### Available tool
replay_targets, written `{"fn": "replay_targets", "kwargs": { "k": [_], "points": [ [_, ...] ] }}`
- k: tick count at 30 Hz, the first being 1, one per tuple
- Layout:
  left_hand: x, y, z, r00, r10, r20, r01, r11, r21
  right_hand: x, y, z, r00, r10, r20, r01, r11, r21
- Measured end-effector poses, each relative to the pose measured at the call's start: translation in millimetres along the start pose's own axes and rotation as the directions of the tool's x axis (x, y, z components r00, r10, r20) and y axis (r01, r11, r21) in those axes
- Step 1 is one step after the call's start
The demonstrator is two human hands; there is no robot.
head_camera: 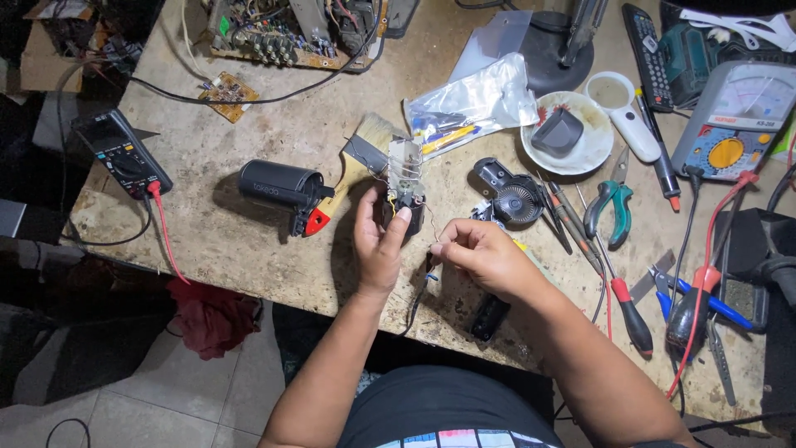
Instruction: The person holds a disassembled hairdryer heating element and manipulates its wires and components on a cluttered workbench. They use a magnifying glass to closely inspect the connections and the heating coil structure.
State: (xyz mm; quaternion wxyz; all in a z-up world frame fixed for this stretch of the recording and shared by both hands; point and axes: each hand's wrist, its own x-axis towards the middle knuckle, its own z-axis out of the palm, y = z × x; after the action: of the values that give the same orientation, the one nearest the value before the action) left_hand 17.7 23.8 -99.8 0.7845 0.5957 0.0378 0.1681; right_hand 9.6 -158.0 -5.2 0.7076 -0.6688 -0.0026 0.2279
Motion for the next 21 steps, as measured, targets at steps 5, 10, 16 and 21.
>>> {"fn": "replay_targets", "kwargs": {
  "k": [5, 10, 16, 21],
  "points": [
    [0, 10, 7, 0.999, -0.035, 0.027, 0.035, 0.999, -0.018, 2, -1, 1, 0.999, -0.024, -0.022, 0.021, 0.994, -0.109],
    [-4, 4, 13, 0.99, -0.143, 0.021, 0.144, 0.979, -0.145, -8, -30, 14, 0.999, -0.051, -0.001, 0.049, 0.961, -0.271],
    [-1, 26, 22, 0.866, -0.399, 0.301, 0.496, 0.758, -0.423, -19, -49, 14, 0.984, -0.135, -0.112, 0.112, 0.975, -0.193],
    [0, 54, 25, 0.769, -0.413, 0.488, 0.628, 0.634, -0.452, 1, -19, -22, 0.971, -0.138, -0.194, 0.127, 0.989, -0.071]
  ]
}}
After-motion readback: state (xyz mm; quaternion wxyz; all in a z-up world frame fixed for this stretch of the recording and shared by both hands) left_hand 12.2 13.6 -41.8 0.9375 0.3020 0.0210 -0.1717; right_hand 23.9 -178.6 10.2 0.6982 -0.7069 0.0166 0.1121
